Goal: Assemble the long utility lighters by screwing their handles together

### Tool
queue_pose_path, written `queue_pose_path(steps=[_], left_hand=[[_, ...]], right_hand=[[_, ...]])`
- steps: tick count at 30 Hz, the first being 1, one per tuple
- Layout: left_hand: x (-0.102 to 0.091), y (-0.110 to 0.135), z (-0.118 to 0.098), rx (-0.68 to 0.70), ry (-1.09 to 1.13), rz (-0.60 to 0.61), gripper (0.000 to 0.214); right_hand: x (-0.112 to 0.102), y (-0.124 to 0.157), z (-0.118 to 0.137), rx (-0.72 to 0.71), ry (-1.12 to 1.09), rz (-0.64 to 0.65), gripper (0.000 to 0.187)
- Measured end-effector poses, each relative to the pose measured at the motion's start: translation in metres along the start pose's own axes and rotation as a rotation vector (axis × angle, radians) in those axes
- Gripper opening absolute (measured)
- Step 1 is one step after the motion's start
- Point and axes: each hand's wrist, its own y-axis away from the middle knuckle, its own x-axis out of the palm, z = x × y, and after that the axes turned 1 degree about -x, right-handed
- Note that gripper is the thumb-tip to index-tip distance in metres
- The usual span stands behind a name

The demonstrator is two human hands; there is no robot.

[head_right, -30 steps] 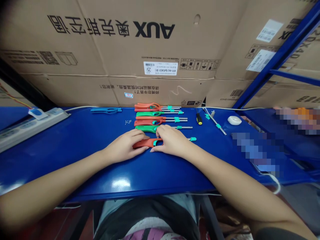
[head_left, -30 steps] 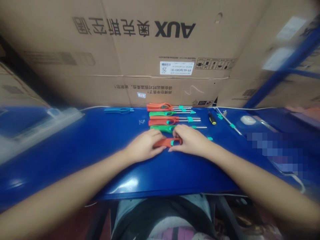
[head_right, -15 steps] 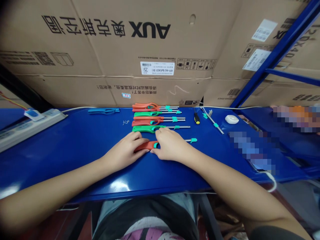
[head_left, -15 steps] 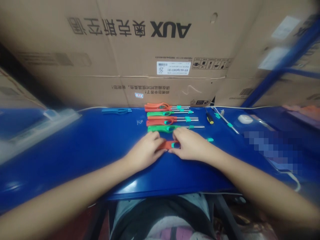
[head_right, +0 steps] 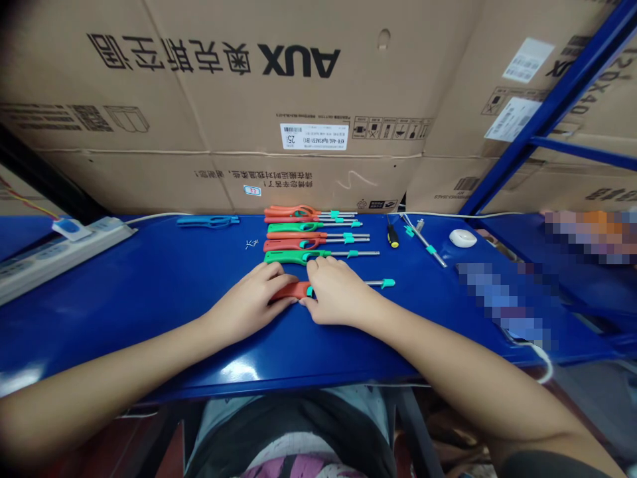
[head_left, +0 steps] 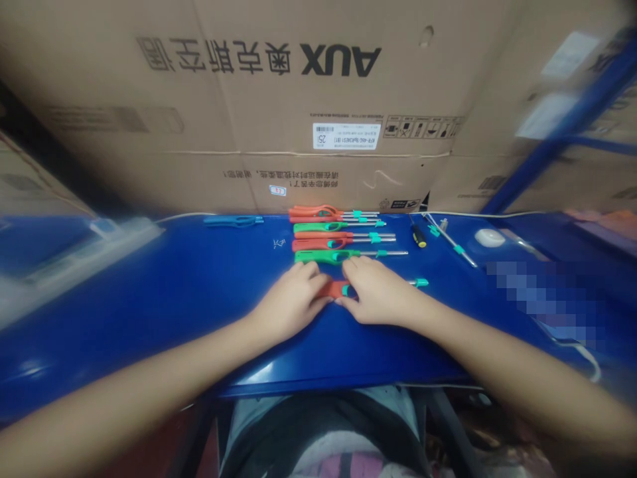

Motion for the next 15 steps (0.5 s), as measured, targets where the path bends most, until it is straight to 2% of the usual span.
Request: queue_pose_path(steps=[5, 11, 15], left_hand=[[0.0, 0.0, 0.006, 0.056, 0.041, -0.05, 0.019], [0.009, -0.004, 0.019, 0.17, 0.258, -0.111, 0.022], [0.01, -0.006, 0.021, 0.192, 0.252, -0.118, 0.023]], right_hand=[[0.003, -0.006, -0.011, -0.001, -0.187, 0.011, 0.029], [0.009, -0.01, -0.01, -0.153, -0.12, -0.07, 0.02], [0.005, -0.008, -0.013, -0.14, -0.157, -0.077, 0.024]])
